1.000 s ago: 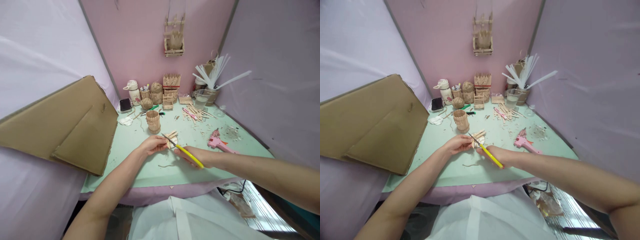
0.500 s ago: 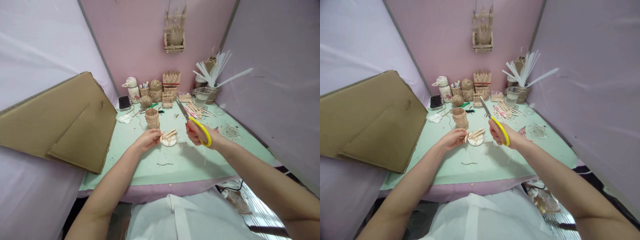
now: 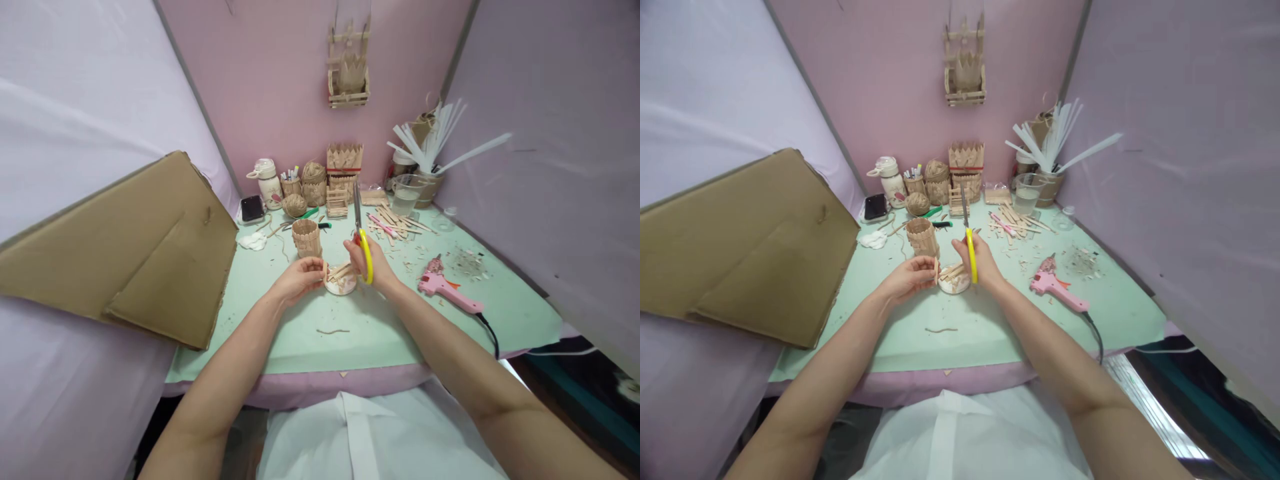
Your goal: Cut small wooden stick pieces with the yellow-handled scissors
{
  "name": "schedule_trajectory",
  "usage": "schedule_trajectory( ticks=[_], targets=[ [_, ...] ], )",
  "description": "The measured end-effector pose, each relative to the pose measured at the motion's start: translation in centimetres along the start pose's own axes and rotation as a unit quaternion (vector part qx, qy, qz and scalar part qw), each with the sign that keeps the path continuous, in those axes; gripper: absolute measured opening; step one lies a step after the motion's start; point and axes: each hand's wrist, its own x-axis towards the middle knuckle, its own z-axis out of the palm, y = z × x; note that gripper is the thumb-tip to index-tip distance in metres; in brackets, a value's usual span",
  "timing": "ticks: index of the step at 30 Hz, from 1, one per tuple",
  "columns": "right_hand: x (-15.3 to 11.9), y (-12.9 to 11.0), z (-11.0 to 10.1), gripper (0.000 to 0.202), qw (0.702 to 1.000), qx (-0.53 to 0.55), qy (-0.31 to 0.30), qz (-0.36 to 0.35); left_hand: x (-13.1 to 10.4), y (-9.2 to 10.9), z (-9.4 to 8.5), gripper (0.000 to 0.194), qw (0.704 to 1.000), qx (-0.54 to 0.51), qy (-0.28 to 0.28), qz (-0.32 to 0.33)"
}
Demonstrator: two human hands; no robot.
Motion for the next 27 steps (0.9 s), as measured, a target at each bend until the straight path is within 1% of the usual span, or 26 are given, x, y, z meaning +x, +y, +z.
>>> schedule_trajectory(
  ticks=[3, 7, 10, 14, 18, 21, 24, 27],
  targets=[
    [-0.5, 0.4, 0.3, 0.036, 0.997, -0.064, 0.010, -0.041, -0.1, 0.2, 0.0, 0.029, 1.000, -0.006, 0.025, 0.017],
    [-1.1, 1.2, -0.2, 0.034, 0.988, -0.134, 0.009, -0.076, -0.1, 0.3, 0.0, 0.028, 0.998, -0.018, 0.044, 0.048],
    [-1.4, 1.5, -0.8, 0.031, 0.976, -0.200, -0.009, -0.083, -0.1, 0.5, -0.1, 0.027, 0.994, -0.030, 0.067, 0.076],
    [-1.9, 1.3, -0.9, 0.030, 0.949, -0.296, -0.049, -0.102, -0.3, 1.0, -0.2, 0.027, 0.987, -0.034, 0.094, 0.124],
    [-2.4, 0.9, -0.6, 0.026, 0.921, -0.368, -0.073, -0.101, -0.2, 0.9, -0.4, 0.027, 0.980, -0.035, 0.091, 0.173],
    [-2.8, 0.6, -0.5, 0.025, 0.910, -0.394, -0.087, -0.096, 0.0, 0.5, -0.6, 0.021, 0.976, -0.020, 0.083, 0.202],
    [-3.0, 0.5, -0.4, 0.029, 0.904, -0.408, -0.088, -0.092, 0.2, 0.2, -0.6, 0.016, 0.973, 0.012, 0.084, 0.214],
    [-3.1, 0.5, -0.3, 0.033, 0.901, -0.416, -0.088, -0.088, 0.3, 0.0, -0.7, 0.016, 0.972, 0.046, 0.086, 0.214]
  ],
)
